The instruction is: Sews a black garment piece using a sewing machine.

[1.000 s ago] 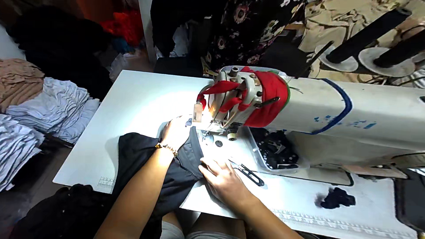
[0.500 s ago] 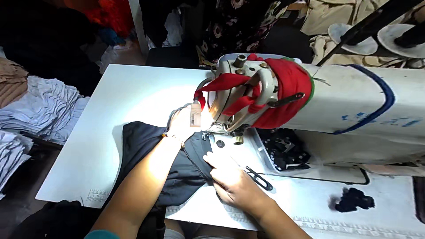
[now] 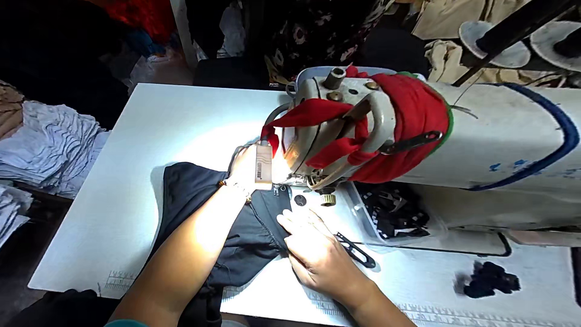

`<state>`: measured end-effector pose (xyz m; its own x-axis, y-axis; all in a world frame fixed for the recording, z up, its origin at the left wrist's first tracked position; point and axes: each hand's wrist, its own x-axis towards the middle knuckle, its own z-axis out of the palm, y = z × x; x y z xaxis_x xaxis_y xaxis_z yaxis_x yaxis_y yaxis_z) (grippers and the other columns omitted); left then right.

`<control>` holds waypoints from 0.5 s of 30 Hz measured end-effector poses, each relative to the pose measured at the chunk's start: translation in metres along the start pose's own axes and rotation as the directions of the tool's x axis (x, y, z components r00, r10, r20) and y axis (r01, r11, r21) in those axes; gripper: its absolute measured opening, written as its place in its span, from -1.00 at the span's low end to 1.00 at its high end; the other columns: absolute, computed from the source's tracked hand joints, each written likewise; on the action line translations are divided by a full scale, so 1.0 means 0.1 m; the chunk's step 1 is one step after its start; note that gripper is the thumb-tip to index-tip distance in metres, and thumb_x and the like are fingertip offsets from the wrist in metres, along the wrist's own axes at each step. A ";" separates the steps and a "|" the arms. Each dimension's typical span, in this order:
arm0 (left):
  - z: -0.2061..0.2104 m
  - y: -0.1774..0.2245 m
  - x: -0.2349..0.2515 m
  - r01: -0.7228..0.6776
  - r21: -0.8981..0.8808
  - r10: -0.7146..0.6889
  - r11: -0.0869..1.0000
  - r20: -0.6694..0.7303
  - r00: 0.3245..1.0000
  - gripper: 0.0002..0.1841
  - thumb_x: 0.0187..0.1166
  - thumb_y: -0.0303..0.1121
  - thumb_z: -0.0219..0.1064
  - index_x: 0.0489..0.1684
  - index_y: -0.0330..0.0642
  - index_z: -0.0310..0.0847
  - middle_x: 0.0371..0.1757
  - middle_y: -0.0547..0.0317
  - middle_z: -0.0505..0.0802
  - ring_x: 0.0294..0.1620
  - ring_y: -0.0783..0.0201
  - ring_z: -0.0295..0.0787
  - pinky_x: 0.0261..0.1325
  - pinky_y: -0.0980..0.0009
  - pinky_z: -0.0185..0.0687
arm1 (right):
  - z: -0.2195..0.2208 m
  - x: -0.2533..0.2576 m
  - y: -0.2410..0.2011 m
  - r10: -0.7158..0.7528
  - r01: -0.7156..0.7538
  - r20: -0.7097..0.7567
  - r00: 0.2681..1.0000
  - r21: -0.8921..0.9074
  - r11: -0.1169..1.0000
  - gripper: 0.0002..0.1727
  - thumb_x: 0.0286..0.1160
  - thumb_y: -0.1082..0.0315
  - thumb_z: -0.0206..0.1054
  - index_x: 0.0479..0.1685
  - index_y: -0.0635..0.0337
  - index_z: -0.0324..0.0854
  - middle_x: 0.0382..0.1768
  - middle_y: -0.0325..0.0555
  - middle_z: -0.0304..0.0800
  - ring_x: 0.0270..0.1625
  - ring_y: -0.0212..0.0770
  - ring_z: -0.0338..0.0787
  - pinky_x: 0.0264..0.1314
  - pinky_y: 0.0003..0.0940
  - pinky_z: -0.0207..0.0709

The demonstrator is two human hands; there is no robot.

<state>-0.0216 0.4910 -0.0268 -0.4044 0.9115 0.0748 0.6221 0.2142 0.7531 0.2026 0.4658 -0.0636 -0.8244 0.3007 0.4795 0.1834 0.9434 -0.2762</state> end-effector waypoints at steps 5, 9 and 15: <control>0.01 -0.05 0.01 -0.054 0.079 0.052 0.995 0.037 0.998 -0.69 0.76 -0.44 0.16 0.27 -0.48 0.62 0.19 -0.34 0.79 0.28 -0.08 0.70 0.44 0.08 0.47 | 0.05 -0.02 -0.07 -0.010 0.011 0.010 1.000 -0.068 0.998 -0.73 0.48 0.29 0.15 -0.40 0.09 0.78 0.27 0.03 0.86 0.56 0.07 0.66 0.72 0.12 0.31; 0.02 -0.13 -0.19 -0.240 0.304 0.280 0.922 -0.093 0.956 -0.48 0.51 -0.32 0.33 0.48 -0.28 0.55 0.56 -0.20 0.61 0.65 -0.17 0.41 0.63 -0.17 0.19 | 0.07 -0.03 -0.12 -0.019 0.022 0.031 0.999 -0.117 0.993 -0.73 0.51 0.29 0.17 -0.29 0.15 0.82 0.32 0.07 0.83 0.57 0.09 0.66 0.70 0.13 0.35; -0.02 -0.03 -1.32 -0.239 0.390 0.191 0.889 0.160 0.969 -0.43 0.82 0.01 -0.04 0.72 -0.01 0.43 0.76 0.16 0.48 0.88 0.05 0.12 0.81 -0.38 -0.28 | 0.09 -0.07 -0.25 -0.045 0.042 -0.027 0.999 -0.096 0.995 -0.82 0.42 0.44 0.25 -0.30 0.19 0.81 0.01 0.04 0.94 0.40 0.10 0.79 0.57 0.10 0.50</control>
<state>0.0284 0.3692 -0.0379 -0.1658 0.9798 0.1114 0.9115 0.1092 0.3965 0.1991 0.4387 -0.0677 -0.8168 0.2616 0.5142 0.1988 0.9643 -0.1749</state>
